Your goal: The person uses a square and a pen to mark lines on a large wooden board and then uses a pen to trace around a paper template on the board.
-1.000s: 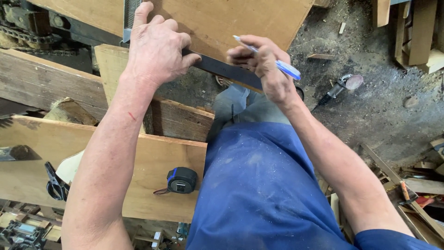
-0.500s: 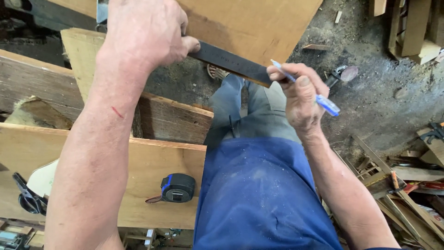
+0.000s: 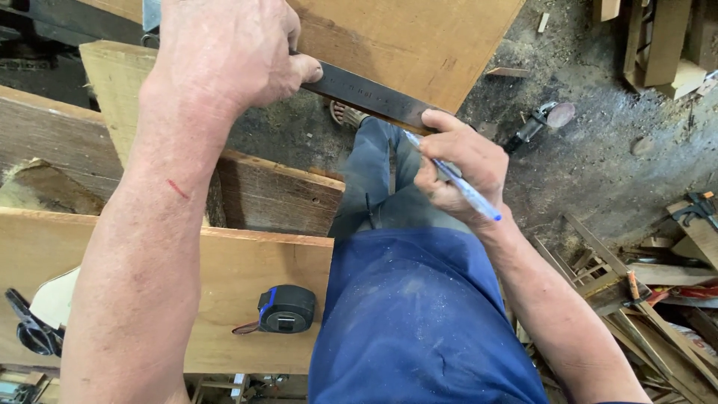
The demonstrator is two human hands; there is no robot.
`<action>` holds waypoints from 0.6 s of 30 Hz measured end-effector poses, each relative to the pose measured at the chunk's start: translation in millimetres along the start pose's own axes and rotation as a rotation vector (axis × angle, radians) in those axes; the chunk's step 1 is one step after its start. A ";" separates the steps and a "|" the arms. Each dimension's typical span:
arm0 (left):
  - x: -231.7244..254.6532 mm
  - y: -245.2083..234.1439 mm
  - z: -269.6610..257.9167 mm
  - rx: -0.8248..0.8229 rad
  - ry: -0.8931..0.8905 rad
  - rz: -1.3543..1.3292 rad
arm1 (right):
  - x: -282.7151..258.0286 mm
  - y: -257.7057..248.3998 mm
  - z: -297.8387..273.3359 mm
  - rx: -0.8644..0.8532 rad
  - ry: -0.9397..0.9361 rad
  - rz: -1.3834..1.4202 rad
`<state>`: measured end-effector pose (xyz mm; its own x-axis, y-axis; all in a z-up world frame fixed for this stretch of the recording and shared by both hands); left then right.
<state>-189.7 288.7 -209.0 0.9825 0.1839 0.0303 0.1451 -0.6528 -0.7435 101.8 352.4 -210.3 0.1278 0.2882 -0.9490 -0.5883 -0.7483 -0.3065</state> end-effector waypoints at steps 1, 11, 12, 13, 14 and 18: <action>0.4 -1.0 -0.8 0.001 0.002 -0.009 | 0.6 1.6 -1.5 0.008 -0.057 -0.032; -0.8 -0.8 -1.1 0.024 -0.026 -0.077 | 0.4 11.5 -0.7 0.084 -0.142 -0.177; -0.8 -1.3 -0.8 0.024 -0.027 -0.076 | 1.4 12.1 -1.6 0.085 -0.144 -0.176; -0.8 -1.8 -0.5 0.023 -0.026 -0.074 | 2.6 12.4 -2.5 0.095 -0.141 -0.176; -0.6 -2.0 -0.2 0.021 -0.026 -0.073 | 3.7 12.8 -3.7 0.105 -0.138 -0.176; -1.0 -1.6 -0.2 0.019 -0.026 -0.064 | -2.6 8.4 -5.7 0.097 -0.149 -0.201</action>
<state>-190.9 289.4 -207.7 0.9678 0.2444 0.0608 0.2052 -0.6252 -0.7530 101.1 341.9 -210.8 0.1346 0.5156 -0.8462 -0.6378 -0.6085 -0.4722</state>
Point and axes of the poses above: each hand's wrist, its own z-axis towards the middle knuckle, its own y-axis out of the palm, x = y × z, the point moved 2 cm from there along z, towards the middle knuckle, and after that the axes turned 2 degrees about y, right-handed, at the moved point
